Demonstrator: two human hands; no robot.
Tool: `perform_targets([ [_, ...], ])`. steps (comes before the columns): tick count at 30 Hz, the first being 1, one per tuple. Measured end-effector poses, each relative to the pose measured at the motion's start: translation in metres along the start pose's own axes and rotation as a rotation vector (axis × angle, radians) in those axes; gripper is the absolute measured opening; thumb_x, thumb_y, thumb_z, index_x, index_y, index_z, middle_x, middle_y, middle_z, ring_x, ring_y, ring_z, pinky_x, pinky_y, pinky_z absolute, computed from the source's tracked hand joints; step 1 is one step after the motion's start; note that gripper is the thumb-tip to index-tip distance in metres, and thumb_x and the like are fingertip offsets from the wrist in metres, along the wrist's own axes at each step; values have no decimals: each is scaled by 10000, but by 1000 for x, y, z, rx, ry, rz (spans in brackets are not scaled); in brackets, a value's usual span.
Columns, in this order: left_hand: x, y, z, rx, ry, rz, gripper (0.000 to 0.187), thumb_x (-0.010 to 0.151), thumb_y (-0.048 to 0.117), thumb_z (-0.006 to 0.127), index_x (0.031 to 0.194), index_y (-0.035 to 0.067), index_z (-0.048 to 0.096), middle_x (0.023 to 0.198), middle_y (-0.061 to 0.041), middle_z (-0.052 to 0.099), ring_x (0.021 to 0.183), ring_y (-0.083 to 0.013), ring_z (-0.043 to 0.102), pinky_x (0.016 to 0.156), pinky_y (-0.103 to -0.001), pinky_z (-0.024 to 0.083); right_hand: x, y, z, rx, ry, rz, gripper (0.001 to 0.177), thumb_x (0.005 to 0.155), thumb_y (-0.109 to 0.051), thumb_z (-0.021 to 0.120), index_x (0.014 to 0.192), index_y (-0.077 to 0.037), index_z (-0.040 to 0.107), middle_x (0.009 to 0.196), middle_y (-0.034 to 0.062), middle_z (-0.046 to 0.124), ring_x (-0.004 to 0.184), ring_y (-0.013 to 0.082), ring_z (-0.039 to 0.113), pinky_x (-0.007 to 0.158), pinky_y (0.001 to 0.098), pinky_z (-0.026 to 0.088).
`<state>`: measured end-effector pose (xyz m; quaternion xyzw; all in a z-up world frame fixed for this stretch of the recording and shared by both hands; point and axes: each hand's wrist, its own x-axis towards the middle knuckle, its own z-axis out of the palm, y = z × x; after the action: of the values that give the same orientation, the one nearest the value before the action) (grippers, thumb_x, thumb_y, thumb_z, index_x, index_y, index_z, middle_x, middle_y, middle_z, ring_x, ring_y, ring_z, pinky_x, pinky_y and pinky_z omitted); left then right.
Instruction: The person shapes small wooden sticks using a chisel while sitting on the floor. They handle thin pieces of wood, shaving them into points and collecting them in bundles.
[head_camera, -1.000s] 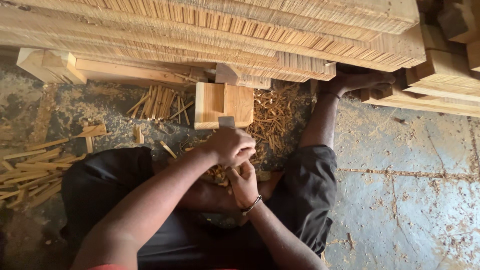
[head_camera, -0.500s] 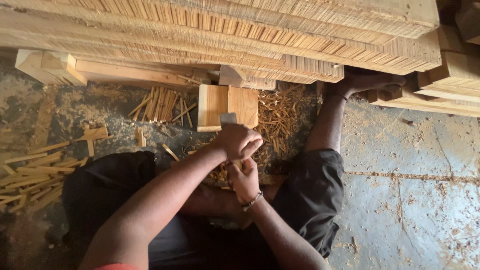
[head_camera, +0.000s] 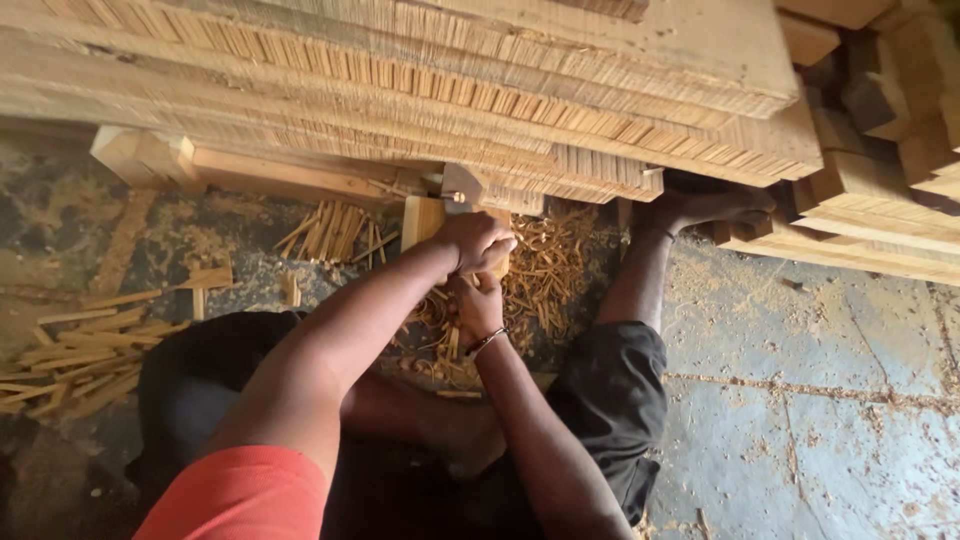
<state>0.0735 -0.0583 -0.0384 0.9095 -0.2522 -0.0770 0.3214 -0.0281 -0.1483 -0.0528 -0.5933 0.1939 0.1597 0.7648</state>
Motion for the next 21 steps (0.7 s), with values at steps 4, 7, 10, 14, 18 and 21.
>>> perform_targets([
  [4, 2, 20, -18, -135, 140, 76, 384, 1047, 325, 514, 1192, 14, 687, 1112, -178, 725, 991, -303, 687, 910, -456, 533, 7, 9, 1, 144, -91, -38, 158, 958, -50, 613, 1110, -84, 591, 764, -2, 609, 518, 68, 493, 385, 215, 332],
  [7, -42, 38, -32, -91, 394, 185, 244, 1071, 224, 528, 1067, 36, 683, 966, -134, 729, 872, -263, 692, 844, -387, 575, 0, 6, -12, 208, -199, -42, 308, 1018, -69, 547, 1321, -118, 527, 770, -6, 569, 527, 69, 485, 388, 215, 340],
  [10, -125, 39, -42, -34, 581, 162, 107, 1002, 129, 594, 1003, 43, 658, 821, -117, 672, 742, -258, 642, 710, -393, 544, -13, -14, -29, 194, -282, -35, 557, 1014, -116, 455, 1554, -250, 435, 717, -20, 523, 483, 57, 458, 356, 197, 341],
  [14, -202, 19, -52, -52, 625, -81, 130, 981, 67, 555, 1027, 83, 676, 870, -82, 728, 703, -189, 686, 613, -355, 570, -36, -35, -35, 251, -282, -50, 592, 1018, -147, 387, 1604, -232, 366, 798, 22, 604, 485, 55, 466, 355, 196, 367],
  [18, -196, 10, -48, -25, 766, -227, 187, 983, 27, 530, 1076, 86, 681, 942, -73, 770, 720, -193, 703, 648, -352, 571, -52, -44, -33, 289, -223, -149, 589, 1027, -137, 374, 1611, -209, 367, 884, 21, 634, 497, 46, 470, 364, 189, 377],
  [21, -185, 18, -37, 1, 446, -558, 222, 1000, 89, 566, 1206, 113, 646, 962, -114, 757, 734, -248, 704, 671, -413, 587, -59, -48, -36, 267, -215, -188, 576, 1026, -139, 369, 1599, -200, 363, 880, 70, 660, 498, 59, 480, 365, 197, 382],
])
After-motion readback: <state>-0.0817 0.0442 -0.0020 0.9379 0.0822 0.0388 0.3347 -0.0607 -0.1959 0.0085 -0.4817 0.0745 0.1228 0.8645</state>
